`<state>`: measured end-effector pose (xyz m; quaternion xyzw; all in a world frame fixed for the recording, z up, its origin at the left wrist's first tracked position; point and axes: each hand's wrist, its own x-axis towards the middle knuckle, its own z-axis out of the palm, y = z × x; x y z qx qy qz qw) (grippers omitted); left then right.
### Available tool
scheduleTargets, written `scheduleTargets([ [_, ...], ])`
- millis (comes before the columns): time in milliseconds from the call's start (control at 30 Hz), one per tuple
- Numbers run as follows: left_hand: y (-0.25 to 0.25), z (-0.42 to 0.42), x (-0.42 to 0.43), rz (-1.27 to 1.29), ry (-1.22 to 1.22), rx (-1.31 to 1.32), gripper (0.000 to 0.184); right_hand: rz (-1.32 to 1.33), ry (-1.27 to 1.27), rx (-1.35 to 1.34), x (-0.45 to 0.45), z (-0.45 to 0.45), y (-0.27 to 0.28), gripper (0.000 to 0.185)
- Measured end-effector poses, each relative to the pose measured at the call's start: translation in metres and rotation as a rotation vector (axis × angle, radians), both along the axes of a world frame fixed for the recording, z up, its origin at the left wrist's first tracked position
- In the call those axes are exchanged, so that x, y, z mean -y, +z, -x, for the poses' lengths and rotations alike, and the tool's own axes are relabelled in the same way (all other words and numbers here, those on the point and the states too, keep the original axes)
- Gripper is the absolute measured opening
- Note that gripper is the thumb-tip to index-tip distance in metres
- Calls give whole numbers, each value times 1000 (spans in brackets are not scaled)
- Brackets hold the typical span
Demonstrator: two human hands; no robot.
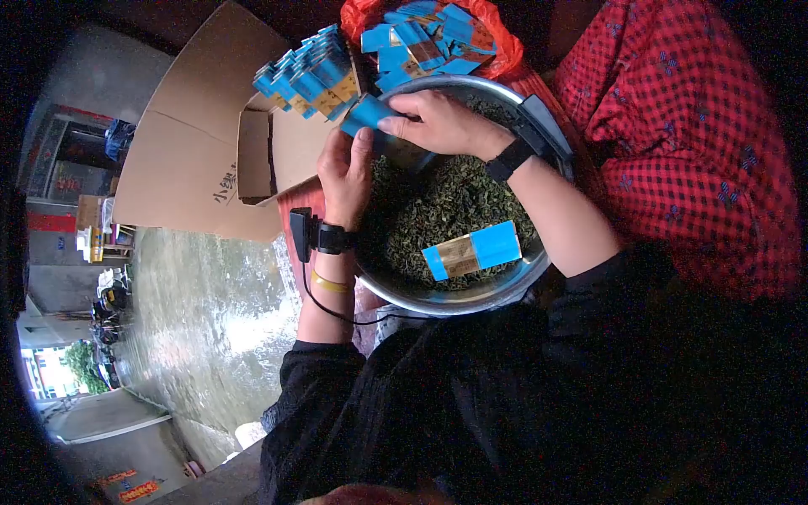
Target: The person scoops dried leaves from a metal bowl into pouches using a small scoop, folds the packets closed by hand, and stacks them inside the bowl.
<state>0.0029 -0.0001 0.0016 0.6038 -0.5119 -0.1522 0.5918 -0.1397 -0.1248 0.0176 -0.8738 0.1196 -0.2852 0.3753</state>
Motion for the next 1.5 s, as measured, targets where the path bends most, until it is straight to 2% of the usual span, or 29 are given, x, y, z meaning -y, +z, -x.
scheduleTargets([
  [133,1,-2,-3,-35,-3,52,24,-111,22,143,-7,-3,4,29],
  [200,4,0,-3,-50,39,208,27,-48,-27,243,-6,-5,0,29],
  [300,1,-2,-2,-82,16,111,27,5,-100,289,-3,-9,-6,28],
  [433,0,-2,-2,-91,15,154,25,-65,-64,237,-1,-5,-1,26],
  [500,0,-1,-2,-22,91,77,23,-212,69,167,-3,-2,3,25],
  [633,-1,-7,2,68,76,65,23,3,-43,154,-5,-2,4,22],
  [700,0,-30,9,85,69,54,24,0,-49,278,-5,-7,3,12],
  [767,18,-73,11,-54,44,-263,22,-262,-37,228,-4,-4,2,14],
  [833,29,-127,15,-5,112,-325,21,-240,-37,189,4,0,-1,16],
  [867,36,-148,17,-13,206,-278,20,-261,-34,142,6,2,-2,15],
  [900,28,-181,21,-19,253,-331,20,-281,-30,93,5,1,-3,15],
  [967,10,-240,28,-137,414,-219,22,-280,-28,89,0,0,2,14],
  [1000,2,-262,32,-126,421,-215,22,-281,-19,92,-3,-1,4,13],
  [1067,-16,-298,43,-203,644,-57,24,-264,-30,64,-10,0,10,13],
  [1100,-28,-314,52,-196,646,-61,24,-247,-49,30,-13,1,13,12],
  [1167,-50,-339,70,-215,768,92,26,-251,-56,18,-18,1,19,12],
  [1233,-39,-320,85,-194,751,-19,27,-254,-66,14,-22,2,24,13],
  [1367,-76,-336,124,-116,618,-270,29,-296,-112,-28,-26,2,26,14],
  [1467,-82,-323,135,-116,613,-289,28,-287,-129,-18,-26,3,21,14],
  [1500,-84,-323,136,-191,644,-201,28,-271,-123,-16,-25,3,22,14],
])
